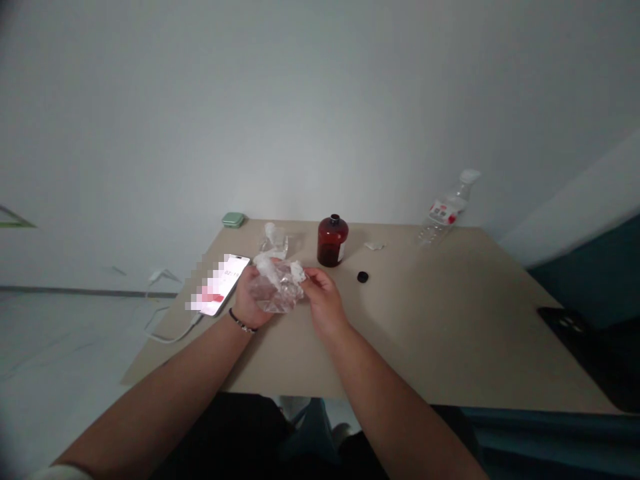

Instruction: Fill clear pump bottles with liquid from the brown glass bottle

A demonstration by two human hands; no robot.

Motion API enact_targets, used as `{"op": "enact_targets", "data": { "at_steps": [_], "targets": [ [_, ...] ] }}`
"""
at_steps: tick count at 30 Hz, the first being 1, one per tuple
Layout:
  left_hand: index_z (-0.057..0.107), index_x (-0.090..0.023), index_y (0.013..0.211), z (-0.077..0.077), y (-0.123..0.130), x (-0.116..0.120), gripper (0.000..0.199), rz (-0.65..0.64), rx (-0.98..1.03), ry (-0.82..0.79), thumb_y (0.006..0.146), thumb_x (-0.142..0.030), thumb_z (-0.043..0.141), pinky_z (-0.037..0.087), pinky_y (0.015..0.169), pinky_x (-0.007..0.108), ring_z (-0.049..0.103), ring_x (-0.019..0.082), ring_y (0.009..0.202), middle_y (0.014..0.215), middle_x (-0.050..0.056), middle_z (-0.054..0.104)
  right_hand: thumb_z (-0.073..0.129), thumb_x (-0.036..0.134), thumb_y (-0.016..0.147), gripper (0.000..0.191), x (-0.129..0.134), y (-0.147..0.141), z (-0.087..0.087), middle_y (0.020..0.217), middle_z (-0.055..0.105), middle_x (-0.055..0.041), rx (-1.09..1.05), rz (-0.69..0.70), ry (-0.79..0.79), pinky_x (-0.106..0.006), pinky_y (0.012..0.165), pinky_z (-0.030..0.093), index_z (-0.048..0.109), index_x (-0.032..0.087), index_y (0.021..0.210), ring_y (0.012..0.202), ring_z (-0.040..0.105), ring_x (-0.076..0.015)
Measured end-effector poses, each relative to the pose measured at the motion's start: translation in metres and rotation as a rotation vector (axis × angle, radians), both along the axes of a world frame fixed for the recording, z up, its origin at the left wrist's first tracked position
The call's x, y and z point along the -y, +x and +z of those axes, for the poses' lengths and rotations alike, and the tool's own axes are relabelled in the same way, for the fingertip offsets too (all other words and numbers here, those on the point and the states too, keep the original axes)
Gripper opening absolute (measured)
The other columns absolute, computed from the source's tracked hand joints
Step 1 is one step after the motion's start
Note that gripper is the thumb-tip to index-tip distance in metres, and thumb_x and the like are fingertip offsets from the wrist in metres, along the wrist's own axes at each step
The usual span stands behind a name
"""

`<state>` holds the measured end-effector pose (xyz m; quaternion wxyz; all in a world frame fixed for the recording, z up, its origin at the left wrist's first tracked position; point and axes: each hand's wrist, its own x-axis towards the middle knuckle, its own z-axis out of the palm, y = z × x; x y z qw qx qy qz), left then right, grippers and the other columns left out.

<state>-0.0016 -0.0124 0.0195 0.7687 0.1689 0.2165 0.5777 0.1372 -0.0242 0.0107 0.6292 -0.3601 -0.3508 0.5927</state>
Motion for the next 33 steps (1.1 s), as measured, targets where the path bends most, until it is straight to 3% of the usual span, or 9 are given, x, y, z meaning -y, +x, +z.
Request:
{"op": "enact_targets", "data": {
  "at_steps": [2, 5, 9, 12, 16, 21, 24, 27, 33],
  "targets": [
    [0.067, -0.017, 0.087, 0.004, 0.001, -0.001, 0.014, 0.114, -0.027, -0.019, 0.085, -0.029, 0.06, 0.055, 0.064, 0.029, 0.068, 0.017, 0.067, 0.076, 0.002, 0.071, 0.086, 0.035, 0.06, 0.02, 0.003, 0.0, 0.0, 0.074, 0.07, 0.0031, -0.024, 0.026, -0.038, -0.029, 0.071, 0.044, 0.072, 0.026, 0.071, 0.07, 0.057, -0.0144],
    [0.065, -0.017, 0.089, 0.007, 0.002, -0.005, 0.013, 0.167, -0.116, -0.016, 0.091, -0.029, 0.061, 0.054, 0.064, 0.026, 0.066, 0.014, 0.064, 0.074, 0.0, 0.07, 0.086, 0.033, 0.059, 0.021, 0.006, 0.0, 0.002, 0.07, 0.069, 0.004, -0.072, 0.04, -0.09, -0.028, 0.066, 0.043, 0.07, 0.024, 0.071, 0.065, 0.056, -0.0126],
    [0.067, -0.017, 0.102, 0.007, 0.001, -0.006, 0.043, 0.169, -0.182, -0.025, 0.093, -0.058, 0.056, 0.057, 0.071, 0.033, 0.071, 0.02, 0.075, 0.088, 0.006, 0.074, 0.086, 0.03, 0.059, 0.023, 0.004, 0.0, 0.006, 0.076, 0.071, 0.0025, -0.128, 0.005, -0.113, -0.03, 0.068, 0.047, 0.07, 0.024, 0.074, 0.069, 0.06, -0.014],
    [0.066, -0.016, 0.11, 0.007, 0.001, -0.002, 0.066, 0.143, -0.2, 0.048, 0.081, -0.075, 0.06, 0.057, 0.074, 0.036, 0.072, 0.025, 0.09, 0.098, 0.01, 0.074, 0.085, 0.032, 0.06, 0.024, 0.002, 0.002, 0.008, 0.075, 0.071, 0.0026, -0.138, -0.035, -0.084, -0.031, 0.067, 0.048, 0.069, 0.024, 0.076, 0.069, 0.061, -0.0144],
    [0.061, -0.02, 0.116, 0.003, 0.004, 0.006, 0.069, 0.135, -0.255, 0.265, 0.065, -0.059, 0.086, 0.055, 0.074, 0.03, 0.069, 0.021, 0.091, 0.107, 0.006, 0.071, 0.084, 0.033, 0.062, 0.023, 0.001, 0.004, 0.007, 0.073, 0.069, 0.0039, -0.129, -0.069, -0.053, -0.029, 0.063, 0.045, 0.067, 0.024, 0.076, 0.065, 0.058, -0.013],
    [0.054, -0.025, 0.111, -0.01, 0.003, 0.006, 0.071, 0.255, -0.509, 0.31, 0.053, -0.028, 0.096, 0.053, 0.075, 0.026, 0.066, 0.014, 0.084, 0.102, -0.001, 0.067, 0.085, 0.032, 0.059, 0.026, 0.001, 0.007, 0.005, 0.073, 0.068, 0.0044, -0.128, -0.067, -0.06, -0.029, 0.062, 0.043, 0.066, 0.025, 0.076, 0.064, 0.057, -0.0135],
    [0.056, -0.024, 0.117, -0.015, -0.001, 0.003, 0.068, 0.272, -0.591, 0.371, 0.06, -0.027, 0.093, 0.052, 0.078, 0.028, 0.065, 0.016, 0.088, 0.106, 0.001, 0.066, 0.085, 0.033, 0.061, 0.025, 0.003, 0.009, 0.005, 0.074, 0.068, 0.0044, -0.092, -0.063, -0.015, -0.03, 0.064, 0.042, 0.066, 0.025, 0.075, 0.065, 0.056, -0.0134],
    [0.06, -0.025, 0.12, -0.012, -0.002, 0.003, 0.064, 0.261, -0.542, 0.432, 0.064, -0.031, 0.09, 0.051, 0.078, 0.027, 0.064, 0.016, 0.089, 0.107, 0.002, 0.067, 0.085, 0.035, 0.063, 0.024, 0.005, 0.01, 0.005, 0.074, 0.068, 0.0051, -0.038, -0.091, 0.047, -0.029, 0.066, 0.042, 0.066, 0.025, 0.075, 0.066, 0.056, -0.0132],
    [0.064, -0.024, 0.111, 0.0, 0.0, 0.011, 0.067, 0.113, -0.368, 0.4, 0.053, -0.037, 0.095, 0.053, 0.073, 0.027, 0.065, 0.016, 0.08, 0.094, 0.0, 0.069, 0.083, 0.034, 0.062, 0.024, 0.001, 0.009, 0.004, 0.077, 0.07, 0.0046, -0.052, -0.122, 0.046, -0.031, 0.072, 0.044, 0.066, 0.026, 0.076, 0.071, 0.06, -0.0147]
  ]
}}
